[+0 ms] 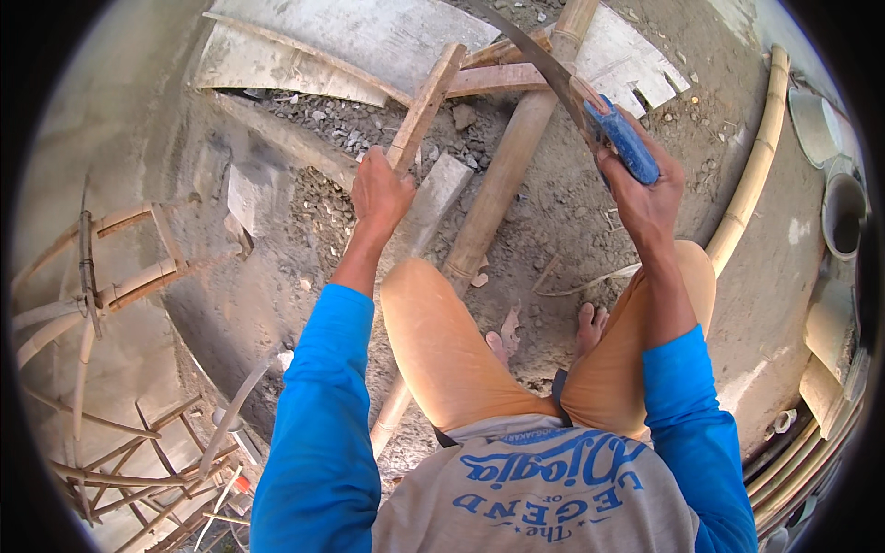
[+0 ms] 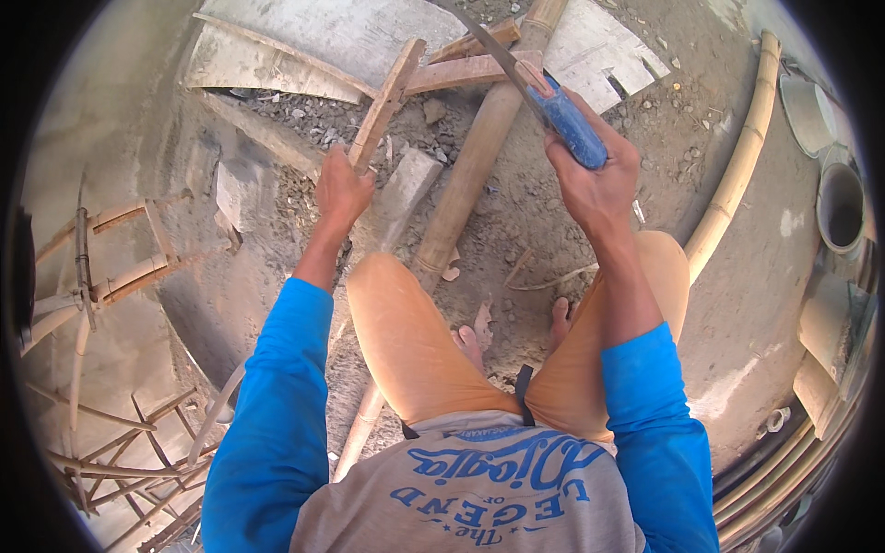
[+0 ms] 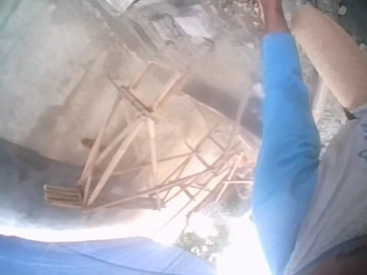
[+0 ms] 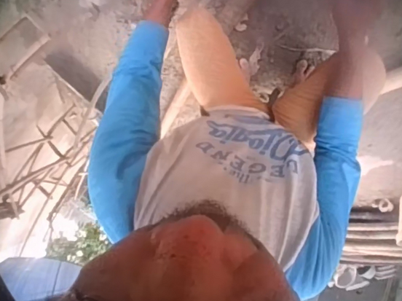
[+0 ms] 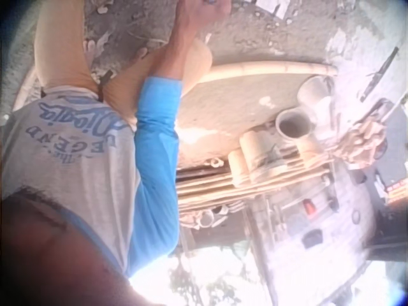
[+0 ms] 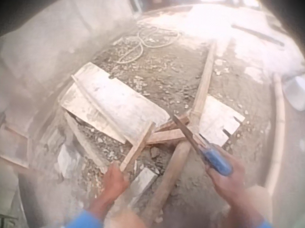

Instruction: The person sits on the ground and uses a hand saw to cut a piece of wood into smaller sections. After cutting, the person gathers the pieces and walks to a nearby area to place them with other cut pieces.

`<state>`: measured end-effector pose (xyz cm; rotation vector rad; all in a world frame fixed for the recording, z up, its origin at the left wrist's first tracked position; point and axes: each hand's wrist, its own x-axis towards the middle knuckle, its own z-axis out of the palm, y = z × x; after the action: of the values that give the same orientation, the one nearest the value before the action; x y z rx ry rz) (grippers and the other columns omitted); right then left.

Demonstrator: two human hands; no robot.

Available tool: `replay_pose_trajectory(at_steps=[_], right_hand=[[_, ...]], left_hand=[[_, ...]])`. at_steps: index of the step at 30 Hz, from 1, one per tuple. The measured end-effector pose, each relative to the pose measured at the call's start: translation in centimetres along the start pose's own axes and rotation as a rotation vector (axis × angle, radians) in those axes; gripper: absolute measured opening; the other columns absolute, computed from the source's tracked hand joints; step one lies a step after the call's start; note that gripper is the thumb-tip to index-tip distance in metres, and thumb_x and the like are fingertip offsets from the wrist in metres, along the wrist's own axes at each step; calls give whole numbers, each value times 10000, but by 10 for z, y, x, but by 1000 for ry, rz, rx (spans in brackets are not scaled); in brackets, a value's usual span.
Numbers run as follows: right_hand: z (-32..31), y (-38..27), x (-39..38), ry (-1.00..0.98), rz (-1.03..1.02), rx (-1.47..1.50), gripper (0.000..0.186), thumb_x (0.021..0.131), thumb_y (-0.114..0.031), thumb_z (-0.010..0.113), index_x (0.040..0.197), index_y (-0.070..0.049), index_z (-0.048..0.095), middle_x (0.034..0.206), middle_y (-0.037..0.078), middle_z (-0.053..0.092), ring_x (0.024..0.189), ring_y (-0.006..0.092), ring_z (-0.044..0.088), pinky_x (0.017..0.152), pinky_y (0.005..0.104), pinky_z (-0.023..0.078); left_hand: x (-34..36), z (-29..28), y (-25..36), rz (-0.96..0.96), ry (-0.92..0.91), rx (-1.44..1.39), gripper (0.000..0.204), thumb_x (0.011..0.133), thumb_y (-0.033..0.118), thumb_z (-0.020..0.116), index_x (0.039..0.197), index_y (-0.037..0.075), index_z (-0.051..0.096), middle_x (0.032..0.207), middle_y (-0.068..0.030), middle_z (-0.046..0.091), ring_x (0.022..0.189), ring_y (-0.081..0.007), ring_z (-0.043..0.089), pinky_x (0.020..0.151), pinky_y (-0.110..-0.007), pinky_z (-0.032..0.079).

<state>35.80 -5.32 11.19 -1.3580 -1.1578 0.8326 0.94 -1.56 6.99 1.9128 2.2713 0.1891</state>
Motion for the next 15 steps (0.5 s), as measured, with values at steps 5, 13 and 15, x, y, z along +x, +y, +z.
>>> replay_pose_trajectory(at_steps=[5, 13, 15], right_hand=[[2, 1, -2, -3, -7, -7, 470, 864, -35, 722, 1331, 11, 700, 884, -35, 688, 772, 34, 585, 727, 203, 489], [9, 0, -5, -52, 46, -12, 470, 869, -50, 731, 1335, 5, 699, 901, -30, 693, 787, 42, 590, 741, 215, 494], [9, -3, -6, -77, 38, -44, 477, 865, -48, 731, 1338, -2, 699, 900, -28, 694, 793, 42, 593, 747, 216, 496]], left_hand=[[-10, 14, -2, -39, -28, 140, 546, 792, 268, 887, 1132, -33, 586, 1174, -234, 643, 1142, -407, 618, 948, -520, 483], [-26, 37, 0, -48, 57, 247, 745, 764, 495, 896, 1171, -59, 610, 1219, -249, 594, 1231, -400, 521, 987, -520, 382], [-28, 42, 2, -49, 66, 235, 751, 775, 504, 886, 1172, -60, 587, 1221, -226, 566, 1209, -390, 504, 983, -523, 347]])
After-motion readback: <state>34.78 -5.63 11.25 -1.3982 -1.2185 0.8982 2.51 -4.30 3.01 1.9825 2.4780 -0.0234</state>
